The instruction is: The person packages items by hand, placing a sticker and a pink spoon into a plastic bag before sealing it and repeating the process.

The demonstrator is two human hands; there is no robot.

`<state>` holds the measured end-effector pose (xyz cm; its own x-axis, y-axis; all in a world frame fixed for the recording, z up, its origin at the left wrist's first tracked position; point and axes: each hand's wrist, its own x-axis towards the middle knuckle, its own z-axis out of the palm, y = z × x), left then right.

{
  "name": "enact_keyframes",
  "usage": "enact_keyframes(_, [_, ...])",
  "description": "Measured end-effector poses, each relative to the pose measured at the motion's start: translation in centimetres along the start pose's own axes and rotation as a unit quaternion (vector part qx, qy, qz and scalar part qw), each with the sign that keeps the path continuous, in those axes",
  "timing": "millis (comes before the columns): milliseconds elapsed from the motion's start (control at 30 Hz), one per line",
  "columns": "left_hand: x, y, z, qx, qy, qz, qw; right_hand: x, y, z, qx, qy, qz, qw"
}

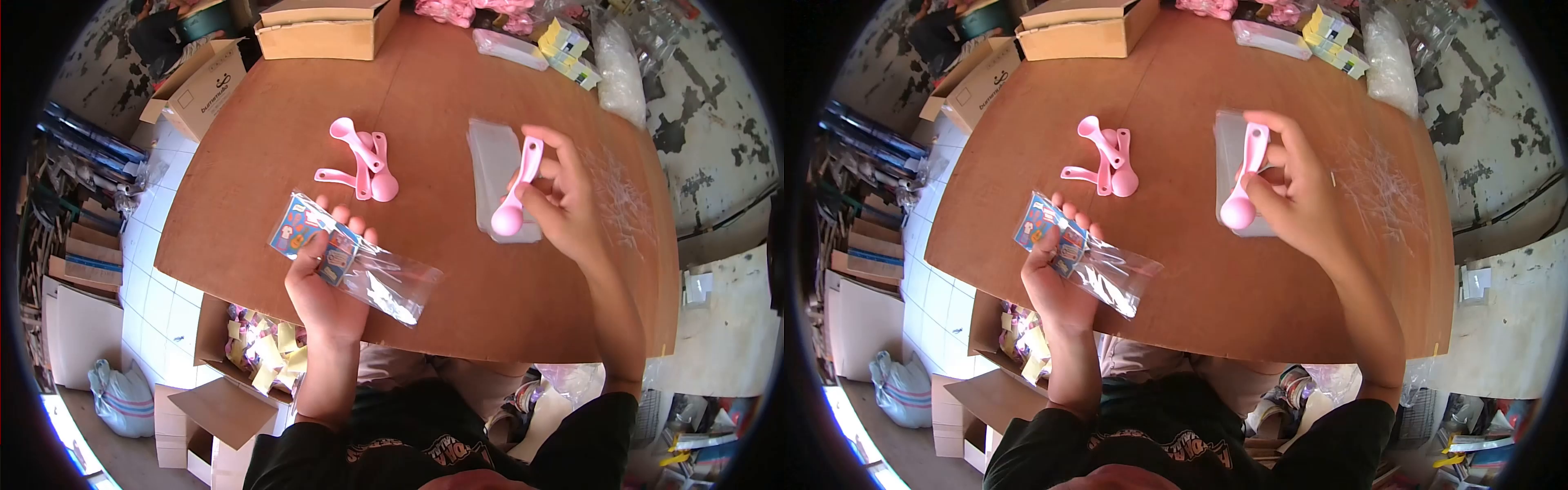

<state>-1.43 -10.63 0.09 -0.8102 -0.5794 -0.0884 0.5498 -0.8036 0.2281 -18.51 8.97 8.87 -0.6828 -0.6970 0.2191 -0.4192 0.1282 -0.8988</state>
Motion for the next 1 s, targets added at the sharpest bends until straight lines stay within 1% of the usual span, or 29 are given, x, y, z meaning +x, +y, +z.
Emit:
enact_keyframes(33, [0.2, -0.2, 0.2, 0.003, 0.001, -0.002, 1.000, -0.8, 0.1, -0.1, 0.004, 0.008, -0.009, 1.000])
enact_keyframes(67, [0.5, -0.3, 0.4, -0.007, 0.006, -0.002, 1.000, -1.8, -0.4, -0.3, -0.044, 0.008, -0.021, 0.999])
enact_keyframes(100, [0.8, -0.5, 0.5, -0.016, 0.012, -0.001, 1.000, -2.8, -0.7, -0.3, -0.041, 0.009, -0.018, 0.999])
enact_keyframes(133, [1.1, -0.5, 0.6, -0.026, 0.014, -0.019, 0.999, -3.8, -1.0, -0.1, -0.118, 0.011, -0.100, 0.988])
enact_keyframes(167, [1.4, -0.7, 0.6, -0.024, 0.016, -0.017, 0.999, -4.7, -1.2, 0.0, -0.193, 0.012, -0.182, 0.964])
enact_keyframes(233, [2.1, -1.2, 0.7, -0.087, 0.015, -0.080, 0.993, -6.2, -0.8, 0.0, -0.177, -0.025, -0.270, 0.946])
enact_keyframes(267, [2.4, -1.6, 0.6, -0.099, 0.015, -0.095, 0.990, -6.9, -0.6, 0.3, -0.199, -0.067, -0.262, 0.942])
enact_keyframes(300, [2.5, -1.8, 1.0, -0.097, 0.015, -0.093, 0.991, -6.5, 0.2, 0.6, -0.171, -0.027, -0.426, 0.888])
enact_keyframes(367, [2.3, -2.4, 1.8, -0.131, 0.042, -0.114, 0.984, -7.2, -0.3, 1.1, -0.177, -0.020, -0.467, 0.866])
enact_keyframes(400, [2.3, -2.5, 1.9, -0.124, 0.043, -0.117, 0.985, -7.5, -0.3, 1.0, -0.177, -0.019, -0.467, 0.866])
enact_keyframes(467, [2.2, -2.8, 1.7, -0.109, 0.036, -0.124, 0.986, -8.1, -0.2, 0.8, -0.201, 0.004, -0.488, 0.849])
enact_keyframes(633, [1.2, -4.0, 2.3, -0.085, 0.022, -0.156, 0.984, -7.6, -0.2, 0.5, -0.234, 0.015, -0.473, 0.849])
enact_keyframes(700, [0.8, -4.6, 2.9, -0.061, -0.013, -0.157, 0.986, -7.2, -0.1, 0.6, -0.251, 0.021, -0.467, 0.848])
enact_keyframes(767, [0.4, -4.9, 3.5, -0.056, -0.013, -0.163, 0.985, -6.8, 0.0, 0.7, -0.269, 0.038, -0.479, 0.834])
enact_keyframes(833, [0.4, -4.9, 3.4, -0.050, -0.014, -0.167, 0.985, -6.6, -0.5, 0.8, -0.270, 0.039, -0.491, 0.827])
enact_keyframes(900, [0.9, -4.7, 2.9, -0.063, -0.056, -0.156, 0.984, -6.5, -0.7, 1.1, -0.271, 0.040, -0.505, 0.819])
enact_keyframes(933, [0.9, -4.5, 3.0, -0.062, -0.058, -0.155, 0.984, -6.7, -0.7, 1.3, -0.250, 0.042, -0.513, 0.820])
enact_keyframes(1000, [0.7, -4.0, 3.4, -0.062, 0.010, -0.145, 0.987, -7.0, -0.4, 1.7, -0.231, 0.048, -0.525, 0.818])
